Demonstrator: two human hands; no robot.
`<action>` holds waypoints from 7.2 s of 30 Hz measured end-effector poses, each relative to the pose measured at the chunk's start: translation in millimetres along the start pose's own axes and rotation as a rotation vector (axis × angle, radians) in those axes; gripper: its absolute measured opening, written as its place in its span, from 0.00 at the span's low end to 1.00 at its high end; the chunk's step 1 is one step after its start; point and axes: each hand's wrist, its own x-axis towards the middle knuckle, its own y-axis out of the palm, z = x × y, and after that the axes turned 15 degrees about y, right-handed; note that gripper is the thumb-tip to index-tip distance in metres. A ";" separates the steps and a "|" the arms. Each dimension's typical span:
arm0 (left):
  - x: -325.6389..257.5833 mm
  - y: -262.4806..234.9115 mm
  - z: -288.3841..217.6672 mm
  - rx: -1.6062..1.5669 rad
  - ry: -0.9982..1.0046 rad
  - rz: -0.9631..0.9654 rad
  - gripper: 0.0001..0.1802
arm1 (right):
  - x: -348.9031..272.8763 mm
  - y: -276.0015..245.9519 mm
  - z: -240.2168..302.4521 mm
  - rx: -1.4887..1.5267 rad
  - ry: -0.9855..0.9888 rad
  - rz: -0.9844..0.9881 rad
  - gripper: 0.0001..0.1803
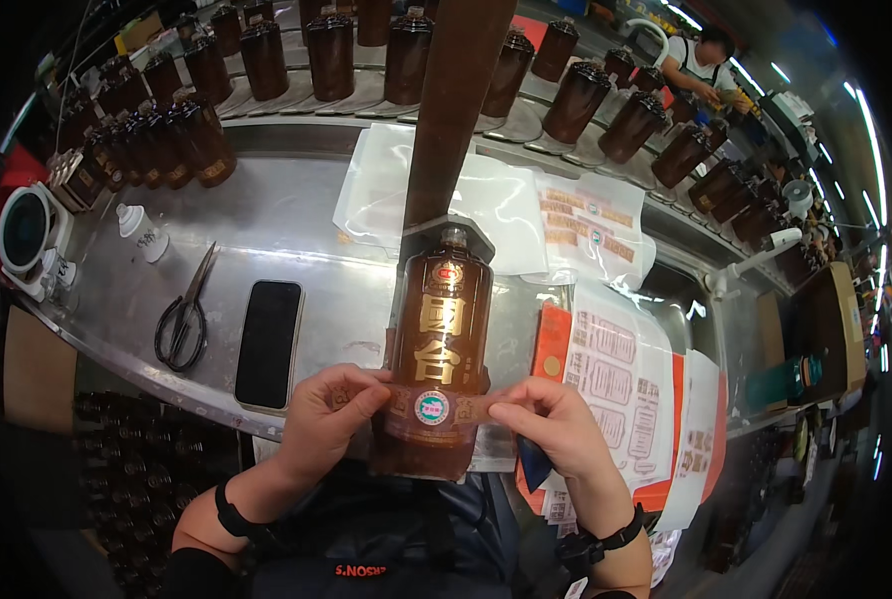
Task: Applying adhesive labels to brown ceramic bottles and cleaning them with a cloth.
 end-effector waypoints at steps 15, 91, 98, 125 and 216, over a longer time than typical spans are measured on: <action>7.1 -4.7 8.5 -0.100 -0.014 -0.012 0.05 | 9.7 8.0 3.8 0.000 0.024 -0.042 0.05; 22.4 3.7 31.2 0.405 0.274 0.332 0.42 | 16.5 28.3 -18.5 0.328 -0.069 0.002 0.45; 21.2 7.6 30.9 0.389 0.247 0.325 0.41 | 15.0 24.9 -21.5 0.319 -0.102 -0.008 0.41; 36.2 39.9 -1.3 0.796 0.377 0.478 0.49 | -5.7 2.5 -11.2 0.458 0.053 -0.141 0.17; 42.0 12.2 -17.4 0.947 0.377 0.669 0.71 | -13.7 -2.1 23.7 -0.264 -0.271 -0.018 0.11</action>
